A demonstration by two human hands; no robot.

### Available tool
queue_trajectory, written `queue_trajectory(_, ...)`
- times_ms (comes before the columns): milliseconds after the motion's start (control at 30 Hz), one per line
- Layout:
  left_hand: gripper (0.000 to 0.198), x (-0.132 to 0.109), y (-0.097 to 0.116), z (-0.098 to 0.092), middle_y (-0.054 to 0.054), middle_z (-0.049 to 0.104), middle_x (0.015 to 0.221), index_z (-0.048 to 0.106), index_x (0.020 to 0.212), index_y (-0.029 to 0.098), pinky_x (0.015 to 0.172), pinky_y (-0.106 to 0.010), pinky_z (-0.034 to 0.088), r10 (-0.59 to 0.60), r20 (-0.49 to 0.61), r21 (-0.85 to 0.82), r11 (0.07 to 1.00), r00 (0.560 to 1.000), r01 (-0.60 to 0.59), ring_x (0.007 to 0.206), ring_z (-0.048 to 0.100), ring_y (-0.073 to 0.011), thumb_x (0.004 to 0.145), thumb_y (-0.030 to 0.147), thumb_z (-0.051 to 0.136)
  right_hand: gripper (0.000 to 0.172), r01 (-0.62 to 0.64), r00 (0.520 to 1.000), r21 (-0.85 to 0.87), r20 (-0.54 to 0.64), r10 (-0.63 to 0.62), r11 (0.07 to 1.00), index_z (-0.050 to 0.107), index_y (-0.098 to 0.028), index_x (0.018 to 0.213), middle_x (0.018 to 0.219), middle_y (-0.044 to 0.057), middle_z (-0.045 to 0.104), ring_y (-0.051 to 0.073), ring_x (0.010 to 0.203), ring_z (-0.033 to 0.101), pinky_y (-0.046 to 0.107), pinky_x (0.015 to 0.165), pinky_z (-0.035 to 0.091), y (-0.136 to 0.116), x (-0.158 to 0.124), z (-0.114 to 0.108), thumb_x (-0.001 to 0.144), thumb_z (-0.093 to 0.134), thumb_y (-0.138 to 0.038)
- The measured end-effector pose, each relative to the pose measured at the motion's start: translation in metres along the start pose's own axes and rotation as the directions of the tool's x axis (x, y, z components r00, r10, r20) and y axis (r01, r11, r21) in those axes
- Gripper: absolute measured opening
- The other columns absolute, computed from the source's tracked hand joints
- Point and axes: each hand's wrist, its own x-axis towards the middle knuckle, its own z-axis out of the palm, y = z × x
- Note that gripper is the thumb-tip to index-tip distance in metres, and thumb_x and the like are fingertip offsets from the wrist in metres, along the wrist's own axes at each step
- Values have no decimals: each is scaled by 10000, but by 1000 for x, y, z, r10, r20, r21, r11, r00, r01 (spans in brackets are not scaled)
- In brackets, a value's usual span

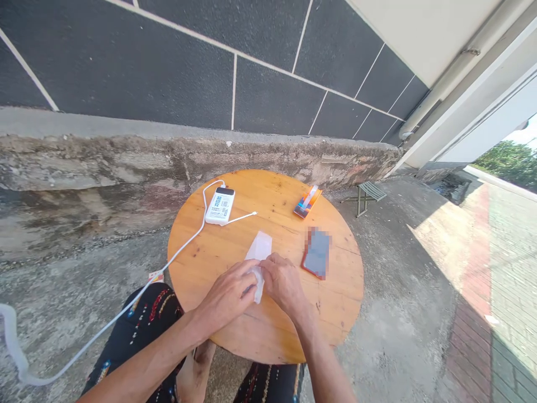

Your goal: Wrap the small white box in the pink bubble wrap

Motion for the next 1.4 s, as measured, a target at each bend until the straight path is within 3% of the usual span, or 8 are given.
queue_trajectory(100,142,0,0,0,-27,606,1127,564,768,193,915,-304,435,7,7,1,1000,1000,-7,1047,549,-181,841,102,482,285,-4,999,39,-42,5,999,673,-207,999,892,48,647,166,842,607,289,763,456,1,-4,5,897,427,-107)
queue_trajectory(233,150,1,1,-4,-18,632,1010,556,743,195,857,-290,441,-3,25,-28,1000,1000,4,982,558,-172,841,105,484,281,-19,985,119,-169,39,993,605,-207,1125,1076,70,651,196,1006,587,353,886,442,-1,-29,7,913,428,-160)
queue_trajectory(367,141,2,1,-6,-21,637,1000,557,754,196,853,-298,430,-11,36,-65,998,999,13,978,554,-176,835,110,480,445,-5,990,125,-139,22,992,423,-212,1334,1238,92,596,232,1148,532,420,977,396,-10,-52,6,904,503,-292)
queue_trajectory(500,129,4,-2,-7,-21,638,960,545,758,195,843,-295,423,-30,68,-90,995,997,37,957,550,-179,806,95,480,562,17,994,73,-110,-9,997,331,-199,1389,1311,118,544,261,1212,486,463,1015,357,-17,-59,5,889,525,-369)
queue_trajectory(633,126,7,-4,-8,-5,627,862,520,731,201,794,-285,413,-29,109,-91,995,994,39,884,546,-171,786,96,477,647,-8,995,29,-98,11,1000,360,-163,1368,1327,145,521,297,1193,483,483,989,369,-18,-58,14,818,610,-397)
queue_trajectory(800,115,12,-2,-10,-2,606,808,515,739,206,748,-277,398,-49,132,-79,995,990,59,843,538,-171,770,106,468,553,-70,991,16,-116,71,997,425,-140,1312,1264,150,564,294,1122,515,472,940,387,-19,-53,22,801,602,-256)
queue_trajectory(1233,118,4,8,-10,-10,603,806,525,734,200,736,-272,388,-129,146,-57,989,981,139,821,553,-165,765,119,445,340,-161,981,47,-105,165,986,539,-190,1137,1160,98,616,262,1048,538,393,882,371,-43,-54,17,798,550,-158)
queue_trajectory(1400,120,-3,14,-13,-14,627,807,553,740,197,711,-267,380,-190,202,-86,974,961,210,801,575,-165,755,132,453,363,-147,987,145,-38,154,978,577,-217,1078,1109,56,651,226,1021,569,361,889,365,-43,-57,9,736,577,-94)
